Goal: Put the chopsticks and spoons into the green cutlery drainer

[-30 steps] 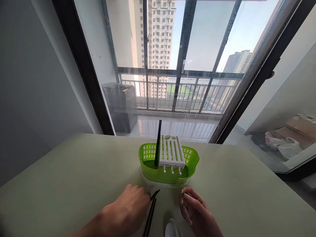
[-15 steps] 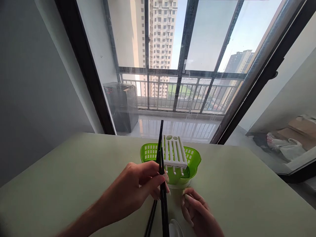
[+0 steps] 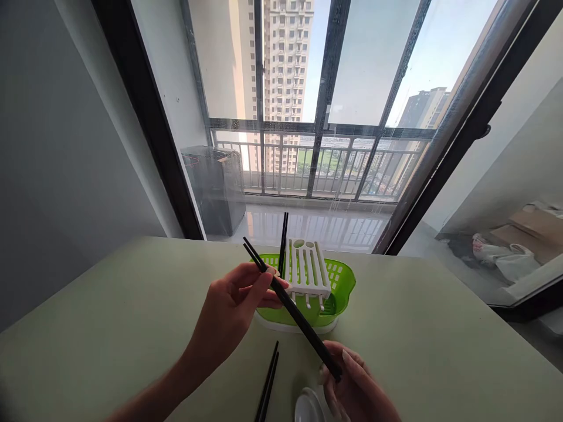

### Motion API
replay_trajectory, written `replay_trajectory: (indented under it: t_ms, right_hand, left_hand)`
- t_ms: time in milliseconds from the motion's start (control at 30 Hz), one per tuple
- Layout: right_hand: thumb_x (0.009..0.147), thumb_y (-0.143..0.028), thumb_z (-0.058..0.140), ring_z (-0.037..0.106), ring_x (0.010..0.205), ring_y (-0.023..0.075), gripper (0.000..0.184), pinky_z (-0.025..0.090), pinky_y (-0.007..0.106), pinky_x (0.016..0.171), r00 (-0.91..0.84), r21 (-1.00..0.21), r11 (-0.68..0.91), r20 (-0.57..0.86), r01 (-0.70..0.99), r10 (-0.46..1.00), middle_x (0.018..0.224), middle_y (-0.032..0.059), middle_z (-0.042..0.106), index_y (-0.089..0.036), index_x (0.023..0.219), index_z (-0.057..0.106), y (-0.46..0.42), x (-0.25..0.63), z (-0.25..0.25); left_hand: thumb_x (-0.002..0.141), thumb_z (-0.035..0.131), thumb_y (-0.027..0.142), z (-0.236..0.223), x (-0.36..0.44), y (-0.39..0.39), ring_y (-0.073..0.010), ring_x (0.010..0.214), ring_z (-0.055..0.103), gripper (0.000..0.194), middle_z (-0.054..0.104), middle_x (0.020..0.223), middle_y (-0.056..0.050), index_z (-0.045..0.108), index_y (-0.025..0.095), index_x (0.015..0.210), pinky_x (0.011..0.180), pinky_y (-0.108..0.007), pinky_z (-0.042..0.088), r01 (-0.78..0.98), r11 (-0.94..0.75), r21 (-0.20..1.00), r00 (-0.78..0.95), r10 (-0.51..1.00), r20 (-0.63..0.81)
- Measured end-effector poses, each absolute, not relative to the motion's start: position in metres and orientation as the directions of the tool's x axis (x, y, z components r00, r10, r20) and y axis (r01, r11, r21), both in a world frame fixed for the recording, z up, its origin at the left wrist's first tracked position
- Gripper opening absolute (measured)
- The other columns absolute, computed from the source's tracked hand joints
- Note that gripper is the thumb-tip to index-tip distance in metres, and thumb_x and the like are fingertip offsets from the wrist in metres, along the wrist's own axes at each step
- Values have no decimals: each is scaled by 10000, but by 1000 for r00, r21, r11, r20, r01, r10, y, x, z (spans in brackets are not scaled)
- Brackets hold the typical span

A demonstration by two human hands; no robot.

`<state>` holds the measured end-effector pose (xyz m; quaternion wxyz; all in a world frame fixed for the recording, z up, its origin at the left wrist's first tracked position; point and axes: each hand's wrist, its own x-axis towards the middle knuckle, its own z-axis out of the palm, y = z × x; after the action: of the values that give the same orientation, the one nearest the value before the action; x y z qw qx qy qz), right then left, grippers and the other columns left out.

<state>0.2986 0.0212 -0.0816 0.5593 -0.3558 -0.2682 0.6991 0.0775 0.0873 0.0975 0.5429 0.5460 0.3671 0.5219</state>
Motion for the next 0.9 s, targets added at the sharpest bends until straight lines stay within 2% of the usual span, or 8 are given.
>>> replay_trajectory:
  t_ms: [100, 267, 500, 600, 900]
  right_hand:
    - [768, -580, 812, 497, 374, 109, 413, 384, 229, 359, -134, -788, -206, -157, -580, 978, 606, 29, 661, -220, 970, 805, 23, 299, -87]
    - [769, -519, 839, 504, 390, 90, 396, 395, 207, 385, -120, -802, -178, -133, -571, 984, 631, 33, 676, -207, 1008, 796, 26, 304, -98]
    - [818, -488, 810, 492, 376, 82, 303, 371, 193, 365, -106, -811, -185, -152, -556, 983, 627, 26, 674, -195, 871, 754, 29, 311, -108]
    - [801, -500, 822, 464, 364, 72, 327, 358, 191, 362, -100, -813, -187, -159, -551, 982, 604, 14, 650, -189, 814, 722, 29, 310, -105]
    - [764, -490, 851, 443, 401, 73, 345, 345, 195, 390, -85, -798, -193, -176, -571, 981, 566, -13, 584, -179, 876, 753, 28, 306, -93]
  left_hand:
    - [936, 703, 402, 94, 78, 88, -236, 851, 798, 251, 808, 988, -71, 694, 155, 980, 792, -326, 677, -181, -162, 970, 173, 966, 193]
    - [932, 710, 398, 91, 80, 86, -241, 866, 797, 249, 811, 993, -78, 702, 153, 974, 812, -338, 675, -181, -150, 972, 178, 967, 182]
    - [914, 732, 380, 95, 77, 85, -213, 793, 796, 221, 818, 919, -65, 732, 159, 920, 799, -303, 664, -83, -186, 979, 181, 963, 198]
    - [901, 748, 364, 98, 74, 86, -197, 780, 795, 193, 819, 884, -44, 761, 173, 927, 772, -262, 658, -38, -214, 976, 188, 958, 217]
    - [857, 796, 329, 106, 71, 85, -204, 836, 798, 210, 827, 916, -37, 823, 182, 1003, 807, -257, 673, -183, -98, 978, 204, 969, 136]
